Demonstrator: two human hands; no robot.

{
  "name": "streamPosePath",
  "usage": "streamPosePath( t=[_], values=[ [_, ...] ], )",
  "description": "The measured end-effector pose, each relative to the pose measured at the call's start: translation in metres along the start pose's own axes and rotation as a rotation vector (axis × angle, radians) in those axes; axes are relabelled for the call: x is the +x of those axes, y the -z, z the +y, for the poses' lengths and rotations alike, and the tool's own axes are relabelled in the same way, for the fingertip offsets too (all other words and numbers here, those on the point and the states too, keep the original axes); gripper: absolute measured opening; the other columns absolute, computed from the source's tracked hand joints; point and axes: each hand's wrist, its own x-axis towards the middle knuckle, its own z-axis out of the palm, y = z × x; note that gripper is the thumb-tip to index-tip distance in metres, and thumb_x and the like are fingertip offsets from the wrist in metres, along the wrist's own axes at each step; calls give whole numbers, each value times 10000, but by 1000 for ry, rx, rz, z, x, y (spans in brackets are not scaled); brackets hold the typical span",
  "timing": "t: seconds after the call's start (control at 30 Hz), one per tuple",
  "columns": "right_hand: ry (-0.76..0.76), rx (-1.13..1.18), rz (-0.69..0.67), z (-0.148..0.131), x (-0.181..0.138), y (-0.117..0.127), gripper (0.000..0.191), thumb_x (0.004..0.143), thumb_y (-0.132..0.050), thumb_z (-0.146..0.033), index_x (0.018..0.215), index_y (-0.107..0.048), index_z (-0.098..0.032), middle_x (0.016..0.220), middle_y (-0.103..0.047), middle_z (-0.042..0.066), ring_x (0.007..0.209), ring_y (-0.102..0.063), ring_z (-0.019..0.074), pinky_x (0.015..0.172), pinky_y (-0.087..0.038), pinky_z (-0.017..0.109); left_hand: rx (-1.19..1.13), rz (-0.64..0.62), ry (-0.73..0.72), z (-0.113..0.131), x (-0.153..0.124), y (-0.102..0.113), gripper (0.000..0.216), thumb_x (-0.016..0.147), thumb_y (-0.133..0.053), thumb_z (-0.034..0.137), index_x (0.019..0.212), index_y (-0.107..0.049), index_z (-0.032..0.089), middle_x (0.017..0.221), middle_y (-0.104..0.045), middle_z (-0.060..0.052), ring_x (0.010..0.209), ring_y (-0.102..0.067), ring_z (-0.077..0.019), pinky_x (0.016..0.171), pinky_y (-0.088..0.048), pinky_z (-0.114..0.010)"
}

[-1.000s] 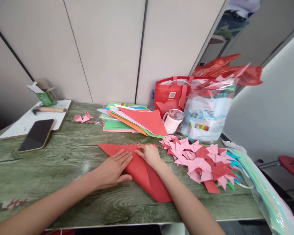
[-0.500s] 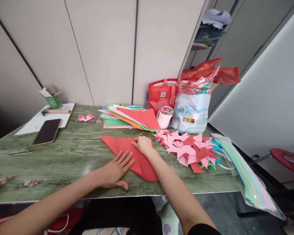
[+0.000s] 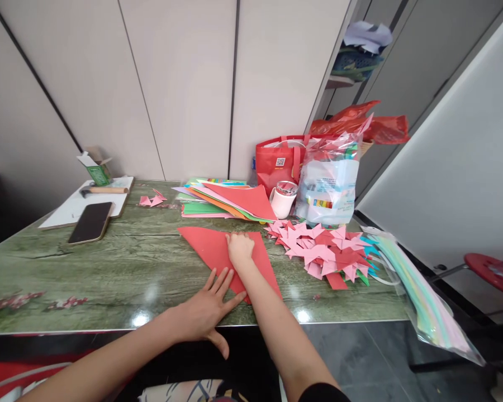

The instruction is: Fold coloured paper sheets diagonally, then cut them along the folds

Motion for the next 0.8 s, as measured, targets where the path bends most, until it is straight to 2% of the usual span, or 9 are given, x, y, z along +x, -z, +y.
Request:
streamPosePath(
  t=[0.2, 0.3, 0.53, 0.67, 0.8],
  values=[
    [-28, 9, 46, 0, -3, -5, 270, 921, -522, -339, 1111, -577, -156, 1100, -605, 71, 948, -604, 188, 815, -513, 392, 28, 71, 20, -4, -5, -3, 1061, 685, -352, 823, 1393, -342, 33, 1464, -209, -295, 1387, -114, -357, 1111, -164, -492],
    [-22, 15, 57, 1, -3, -6, 272, 920, -523, -338, 1114, -575, -155, 1104, -603, 72, 955, -602, 190, 817, -512, 393, 78, 66, 71, -15, -8, 0, 988, 741, -325, 785, 1395, -342, 46, 1468, -259, -241, 1389, -186, -290, 1122, -180, -438],
    [-31, 22, 58, 1, -3, -7, 272, 920, -524, -339, 1112, -575, -154, 1102, -604, 72, 950, -604, 190, 817, -512, 394, 133, 97, 234, -62, -23, 12, 768, 861, -323, 658, 1417, -319, 128, 1469, -299, -178, 1370, -276, -258, 1116, -62, -542],
    [-27, 22, 55, 1, -3, -6, 271, 920, -524, -337, 1114, -574, -155, 1099, -605, 71, 942, -606, 187, 809, -516, 389, 164, 127, 369, -94, -33, 17, 667, 907, -320, 585, 1402, -358, 140, 1464, -313, -176, 1365, -288, -258, 1110, -15, -551],
    [-30, 14, 49, 1, -2, -8, 270, 920, -525, -334, 1118, -573, -157, 1107, -602, 71, 947, -604, 188, 811, -515, 390, 179, 139, 489, -122, -42, 22, 614, 927, -317, 532, 1400, -364, 145, 1471, -301, -168, 1374, -268, -253, 1106, -23, -551]
  ],
)
